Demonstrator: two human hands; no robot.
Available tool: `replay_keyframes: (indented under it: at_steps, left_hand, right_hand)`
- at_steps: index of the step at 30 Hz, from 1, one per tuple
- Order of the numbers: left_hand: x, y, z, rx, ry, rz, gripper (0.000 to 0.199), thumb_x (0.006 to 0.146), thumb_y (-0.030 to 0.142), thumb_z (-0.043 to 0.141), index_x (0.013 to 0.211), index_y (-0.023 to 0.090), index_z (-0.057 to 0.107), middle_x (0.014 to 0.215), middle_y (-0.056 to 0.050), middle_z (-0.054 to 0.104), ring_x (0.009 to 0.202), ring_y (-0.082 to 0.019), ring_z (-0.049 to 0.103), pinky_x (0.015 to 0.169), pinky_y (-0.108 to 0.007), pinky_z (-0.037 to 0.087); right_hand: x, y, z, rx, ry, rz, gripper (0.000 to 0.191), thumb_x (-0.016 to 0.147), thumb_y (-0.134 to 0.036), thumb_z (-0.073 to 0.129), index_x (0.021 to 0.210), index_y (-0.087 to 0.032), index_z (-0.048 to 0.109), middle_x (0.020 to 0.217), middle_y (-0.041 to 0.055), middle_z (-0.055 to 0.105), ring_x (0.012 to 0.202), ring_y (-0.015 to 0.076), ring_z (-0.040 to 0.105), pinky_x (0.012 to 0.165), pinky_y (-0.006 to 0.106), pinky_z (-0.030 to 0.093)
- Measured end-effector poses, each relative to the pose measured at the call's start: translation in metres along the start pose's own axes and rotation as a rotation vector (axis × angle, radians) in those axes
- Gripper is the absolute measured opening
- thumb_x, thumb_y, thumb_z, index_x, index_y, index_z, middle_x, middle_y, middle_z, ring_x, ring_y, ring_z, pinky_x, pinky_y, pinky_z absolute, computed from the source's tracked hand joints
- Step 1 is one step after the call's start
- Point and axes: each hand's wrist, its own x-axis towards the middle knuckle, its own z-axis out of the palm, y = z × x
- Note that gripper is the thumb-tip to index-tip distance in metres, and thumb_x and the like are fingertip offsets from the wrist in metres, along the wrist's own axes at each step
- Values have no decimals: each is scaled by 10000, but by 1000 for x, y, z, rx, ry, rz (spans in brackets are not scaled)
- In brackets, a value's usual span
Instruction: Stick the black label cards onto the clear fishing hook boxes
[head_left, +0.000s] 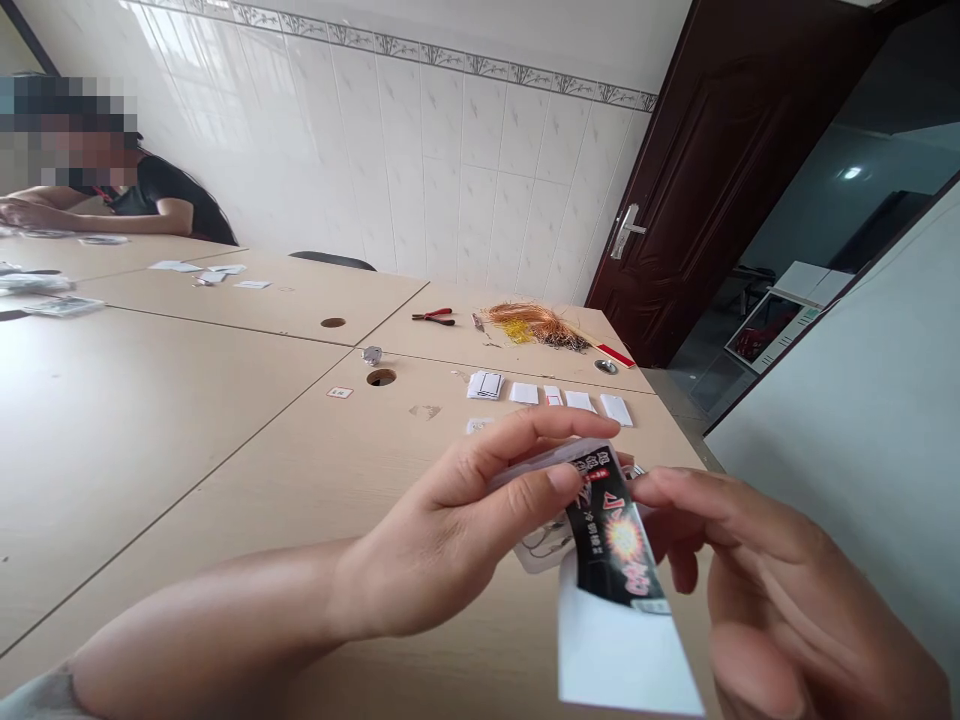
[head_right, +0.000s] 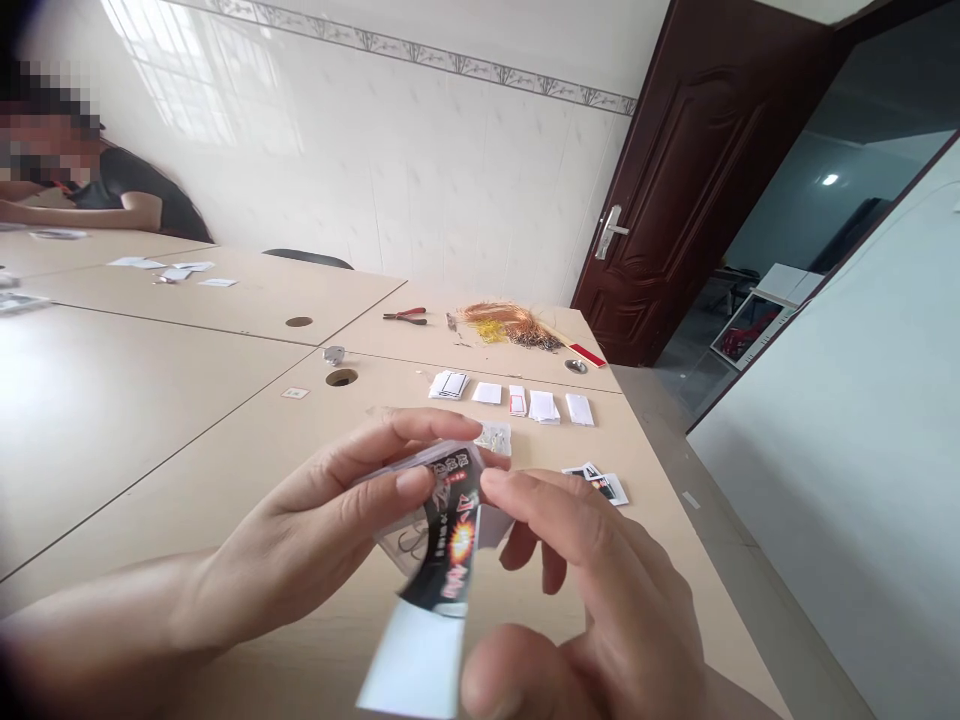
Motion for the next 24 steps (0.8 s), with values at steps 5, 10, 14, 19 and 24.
replay_keyframes:
  at_steps: [5,10,14,19,24]
  left_hand:
    - [0,-1,-4,-78,-10,-85,201,1007,312,633,1177,335,738,1006,37,793,868,-111,714,744,-189,532]
    - [-1,1,-4,-86,-23,-111,211,1003,352,638,1193,364,728,1044,35,799,926,-135,724,828,-230,538]
    - [-3,0,-2,-48,-35,-64,226,1014,351,619,1215,368,720,1104,16,790,1008,-179,727,900,-285,537]
    - [-7,-1,0,-55,-59,-40,235,1019,347,612,1230,381,707,1118,23,784,1036,-196,737,942,-313,543]
    - [-5,0,-1,-61,-39,-36,231,1013,326,627,1215,374,729,1125,40,789,1029,-148,728,923,-240,548]
  right_hand:
    - [8,2,5,3,1,19,352,830,-464,791,1107,-252,744,959,101,797,789,253,771,595,333,655]
    - [2,3,-1,14,-5,38,281,860,-331,774,1127,-256,730,977,94,799,746,216,750,579,310,633]
    - [-1,5,-1,45,-1,1,320,863,-107,713,1133,-280,709,918,23,787,681,143,695,542,243,584]
    - [0,5,0,72,-35,-33,342,881,-95,676,1171,-275,682,852,-9,741,653,113,645,525,223,552]
    - [2,6,-1,64,-38,-49,307,891,-94,664,1148,-262,664,888,-5,730,690,103,659,560,210,556]
